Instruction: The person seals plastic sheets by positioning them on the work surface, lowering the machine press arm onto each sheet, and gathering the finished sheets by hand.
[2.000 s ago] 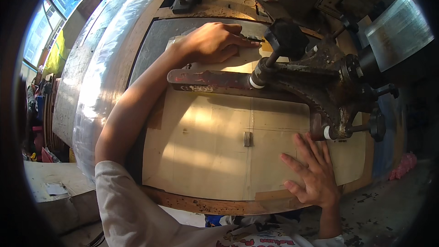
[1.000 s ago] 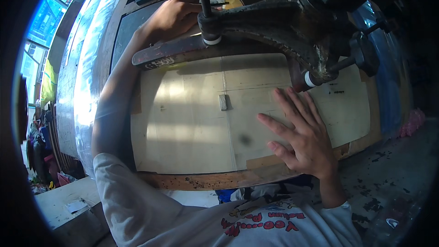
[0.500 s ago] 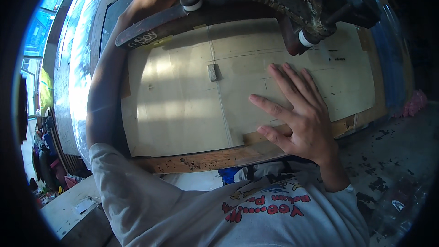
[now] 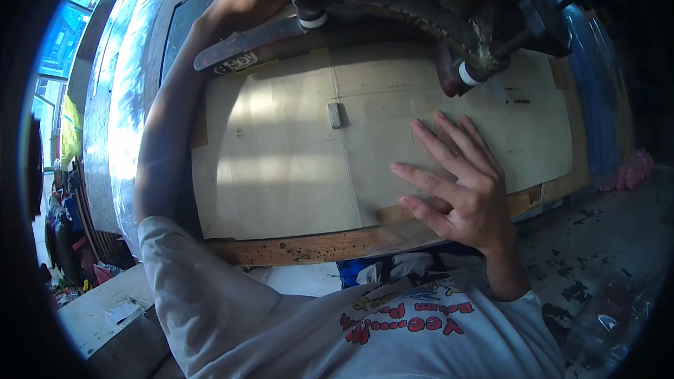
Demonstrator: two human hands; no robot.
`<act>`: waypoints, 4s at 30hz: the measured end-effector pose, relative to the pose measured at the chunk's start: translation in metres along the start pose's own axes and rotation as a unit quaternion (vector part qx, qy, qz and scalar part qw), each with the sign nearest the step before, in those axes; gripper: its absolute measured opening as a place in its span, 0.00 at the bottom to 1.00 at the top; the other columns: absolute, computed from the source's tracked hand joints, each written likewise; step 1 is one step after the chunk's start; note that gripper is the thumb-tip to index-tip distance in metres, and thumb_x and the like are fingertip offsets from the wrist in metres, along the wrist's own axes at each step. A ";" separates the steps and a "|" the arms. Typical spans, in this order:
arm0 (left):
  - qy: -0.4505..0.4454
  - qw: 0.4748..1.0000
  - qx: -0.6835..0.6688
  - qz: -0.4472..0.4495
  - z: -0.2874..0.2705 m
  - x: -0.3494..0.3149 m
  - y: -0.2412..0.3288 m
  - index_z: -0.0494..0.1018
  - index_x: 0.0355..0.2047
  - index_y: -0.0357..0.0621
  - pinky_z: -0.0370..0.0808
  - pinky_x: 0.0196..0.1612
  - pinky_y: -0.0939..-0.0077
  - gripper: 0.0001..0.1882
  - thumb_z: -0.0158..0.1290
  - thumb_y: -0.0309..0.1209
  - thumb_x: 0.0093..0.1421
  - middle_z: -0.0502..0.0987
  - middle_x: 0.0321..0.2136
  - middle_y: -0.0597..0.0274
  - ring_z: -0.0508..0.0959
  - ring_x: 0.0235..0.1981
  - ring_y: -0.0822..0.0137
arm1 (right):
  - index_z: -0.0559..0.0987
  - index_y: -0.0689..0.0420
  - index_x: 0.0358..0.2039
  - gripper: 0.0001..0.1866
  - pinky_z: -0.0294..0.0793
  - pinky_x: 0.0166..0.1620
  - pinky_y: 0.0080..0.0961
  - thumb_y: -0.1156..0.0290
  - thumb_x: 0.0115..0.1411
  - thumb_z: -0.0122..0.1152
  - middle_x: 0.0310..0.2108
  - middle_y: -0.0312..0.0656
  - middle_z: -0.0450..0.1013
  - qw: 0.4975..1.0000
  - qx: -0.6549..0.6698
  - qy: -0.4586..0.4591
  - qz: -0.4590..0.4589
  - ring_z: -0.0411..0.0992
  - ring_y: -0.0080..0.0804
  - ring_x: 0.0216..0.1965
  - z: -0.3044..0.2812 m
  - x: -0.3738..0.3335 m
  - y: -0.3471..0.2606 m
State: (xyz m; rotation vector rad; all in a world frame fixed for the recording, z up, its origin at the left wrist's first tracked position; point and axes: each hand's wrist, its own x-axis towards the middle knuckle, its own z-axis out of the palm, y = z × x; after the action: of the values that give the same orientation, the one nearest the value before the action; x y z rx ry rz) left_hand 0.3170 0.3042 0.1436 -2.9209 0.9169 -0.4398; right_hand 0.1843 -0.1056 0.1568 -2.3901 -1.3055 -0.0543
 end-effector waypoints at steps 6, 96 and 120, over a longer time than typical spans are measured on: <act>0.009 0.994 -0.067 -0.088 -0.003 0.001 0.004 0.72 0.61 0.74 0.79 0.43 0.51 0.22 0.47 0.39 0.67 0.77 0.40 0.49 0.80 0.36 0.43 | 0.87 0.45 0.40 0.13 0.66 0.65 0.53 0.66 0.52 0.71 0.55 0.42 0.77 0.999 0.023 0.028 -0.024 0.72 0.48 0.60 -0.003 -0.001 -0.001; 0.353 0.615 -0.563 -0.425 0.211 -0.137 0.447 0.75 0.41 0.34 0.76 0.42 0.71 0.11 0.61 0.28 0.62 0.80 0.35 0.54 0.80 0.37 0.66 | 0.81 0.50 0.49 0.13 0.58 0.63 0.46 0.66 0.65 0.59 0.59 0.37 0.72 0.932 -0.060 0.329 0.139 0.66 0.41 0.61 -0.018 -0.149 0.091; 0.276 0.761 0.039 -0.585 -0.215 -0.225 0.352 0.71 0.57 0.35 0.71 0.59 0.61 0.20 0.56 0.28 0.66 0.77 0.52 0.46 0.77 0.54 0.50 | 0.82 0.51 0.46 0.11 0.56 0.65 0.44 0.64 0.66 0.58 0.58 0.37 0.73 0.935 -0.043 0.324 0.139 0.66 0.40 0.61 -0.017 -0.147 0.087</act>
State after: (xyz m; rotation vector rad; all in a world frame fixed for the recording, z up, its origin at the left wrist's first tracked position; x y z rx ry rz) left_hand -0.1148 0.1500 0.2462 -2.8812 -1.1022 -1.3339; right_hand 0.1750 -0.2702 0.1095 -2.2962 -0.6615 -0.7598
